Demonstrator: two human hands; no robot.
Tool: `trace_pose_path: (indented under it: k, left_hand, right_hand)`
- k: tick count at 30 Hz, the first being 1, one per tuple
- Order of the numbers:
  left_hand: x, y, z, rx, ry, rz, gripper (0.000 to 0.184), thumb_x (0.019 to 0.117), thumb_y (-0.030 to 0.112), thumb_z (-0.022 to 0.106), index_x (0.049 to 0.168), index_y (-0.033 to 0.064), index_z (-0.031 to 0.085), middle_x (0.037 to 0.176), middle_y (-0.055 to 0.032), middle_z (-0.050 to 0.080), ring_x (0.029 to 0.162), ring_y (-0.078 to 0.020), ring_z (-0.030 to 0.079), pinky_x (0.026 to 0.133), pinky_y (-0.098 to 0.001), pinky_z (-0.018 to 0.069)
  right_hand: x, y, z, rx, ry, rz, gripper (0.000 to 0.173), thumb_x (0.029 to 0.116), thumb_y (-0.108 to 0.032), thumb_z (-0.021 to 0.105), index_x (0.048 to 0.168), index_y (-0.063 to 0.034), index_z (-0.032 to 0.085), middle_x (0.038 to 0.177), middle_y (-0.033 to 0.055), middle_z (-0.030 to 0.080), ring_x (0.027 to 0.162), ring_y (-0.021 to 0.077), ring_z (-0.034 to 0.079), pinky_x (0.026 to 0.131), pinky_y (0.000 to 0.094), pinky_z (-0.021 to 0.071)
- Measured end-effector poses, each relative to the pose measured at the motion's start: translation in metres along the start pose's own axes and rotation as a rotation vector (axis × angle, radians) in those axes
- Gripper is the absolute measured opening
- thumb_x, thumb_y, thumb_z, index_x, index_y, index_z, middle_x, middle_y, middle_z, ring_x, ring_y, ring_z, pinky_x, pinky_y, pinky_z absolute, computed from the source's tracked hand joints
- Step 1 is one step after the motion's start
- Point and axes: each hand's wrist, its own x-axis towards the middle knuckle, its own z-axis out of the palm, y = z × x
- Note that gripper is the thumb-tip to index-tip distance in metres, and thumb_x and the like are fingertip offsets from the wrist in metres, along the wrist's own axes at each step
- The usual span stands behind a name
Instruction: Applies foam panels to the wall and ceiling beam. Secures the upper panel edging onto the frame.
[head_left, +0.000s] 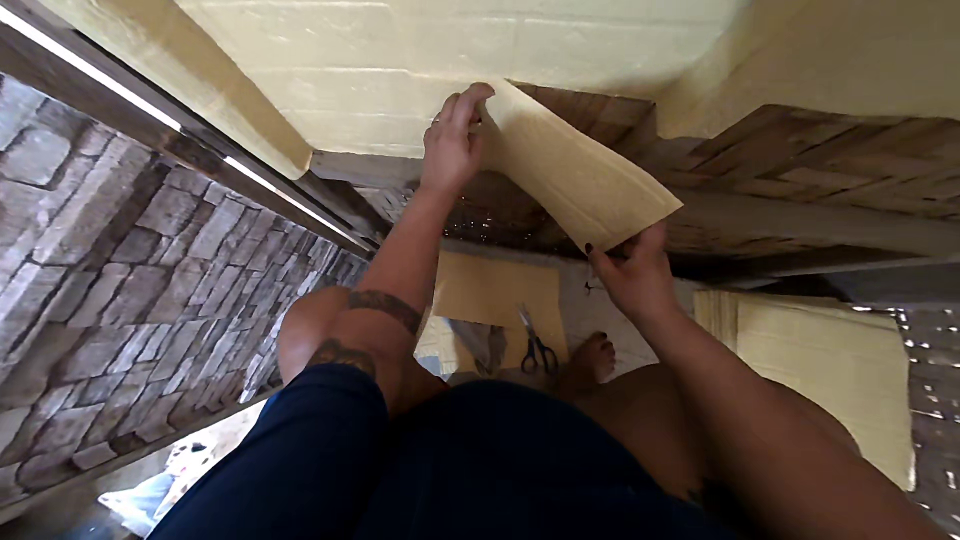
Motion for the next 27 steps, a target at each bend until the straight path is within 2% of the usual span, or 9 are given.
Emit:
trace_pose_path:
  k: [5, 8, 12, 14, 18, 24, 27]
  left_hand:
    - [0.0, -0.003, 0.001, 0.006, -0.008, 0.012, 0.052, 0.0899, 0.0, 0.053, 0.141, 0.0119, 0.057, 0.118, -0.014, 0.067, 0.107, -0.0314, 0.065, 0.089, -0.0543, 0.0527]
    - [0.0, -0.003, -0.001, 0.002, -0.031, 0.007, 0.053, 0.0896, 0.0, 0.053, 0.141, 0.0121, 0.057, 0.12, -0.0138, 0.066, 0.111, -0.0317, 0.064, 0.091, -0.0546, 0.0522]
    - [0.001, -0.004, -0.001, -0.024, -0.051, 0.013, 0.051, 0.0904, 0.001, 0.054, 0.141, 0.009, 0.057, 0.122, -0.0157, 0.066, 0.11, -0.0304, 0.065, 0.092, -0.0494, 0.0537]
    - [0.001, -0.005, -0.001, -0.031, -0.045, 0.02, 0.052, 0.0889, -0.001, 0.054, 0.14, 0.0085, 0.057, 0.12, -0.015, 0.066, 0.109, -0.0295, 0.065, 0.092, -0.0475, 0.0541]
    - [0.001, -0.007, -0.001, -0.036, -0.05, 0.03, 0.053, 0.0887, -0.001, 0.054, 0.141, 0.0091, 0.057, 0.124, -0.0159, 0.065, 0.11, -0.0295, 0.064, 0.092, -0.0478, 0.054]
    - [0.001, -0.008, -0.001, -0.039, -0.051, 0.051, 0.053, 0.0891, 0.0, 0.054, 0.141, 0.0084, 0.057, 0.122, -0.0166, 0.065, 0.11, -0.0299, 0.064, 0.091, -0.0488, 0.0536]
    - [0.001, -0.008, -0.002, -0.028, -0.055, 0.051, 0.053, 0.0894, 0.0, 0.054, 0.141, 0.0087, 0.057, 0.123, -0.0158, 0.065, 0.11, -0.0291, 0.064, 0.092, -0.0472, 0.0537]
  right_hand:
    - [0.006, 0.002, 0.003, 0.036, 0.012, 0.016, 0.074, 0.0943, -0.008, 0.07, 0.152, -0.003, 0.025, 0.14, 0.022, 0.054, 0.118, 0.0247, 0.065, 0.093, 0.0416, 0.0588]
    - [0.01, 0.007, 0.005, 0.036, 0.019, -0.013, 0.076, 0.0941, -0.008, 0.069, 0.154, -0.0035, 0.022, 0.145, 0.0228, 0.048, 0.12, 0.0239, 0.065, 0.092, 0.039, 0.0598]
    - [0.013, 0.012, 0.007, 0.025, 0.061, -0.082, 0.08, 0.0908, -0.011, 0.069, 0.154, 0.0015, 0.022, 0.147, 0.0257, 0.045, 0.129, 0.0251, 0.057, 0.104, 0.038, 0.0524]
    - [0.013, 0.012, 0.008, 0.051, 0.063, -0.053, 0.082, 0.0908, -0.011, 0.069, 0.156, -0.0003, 0.019, 0.15, 0.0252, 0.041, 0.13, 0.0239, 0.057, 0.102, 0.0356, 0.0546]
    - [0.013, 0.008, 0.011, 0.1, 0.043, 0.022, 0.09, 0.0903, -0.012, 0.071, 0.158, -0.0039, 0.012, 0.157, 0.0265, 0.031, 0.135, 0.0279, 0.054, 0.104, 0.0397, 0.0538]
    - [0.012, -0.001, 0.015, 0.109, 0.003, 0.058, 0.097, 0.0915, -0.016, 0.07, 0.161, -0.0044, 0.003, 0.159, 0.0289, 0.024, 0.133, 0.0298, 0.055, 0.103, 0.038, 0.0539]
    - [0.012, -0.005, 0.018, 0.09, -0.006, 0.07, 0.098, 0.0911, -0.017, 0.071, 0.161, -0.0039, 0.003, 0.16, 0.0307, 0.021, 0.133, 0.0328, 0.054, 0.102, 0.0393, 0.0538]
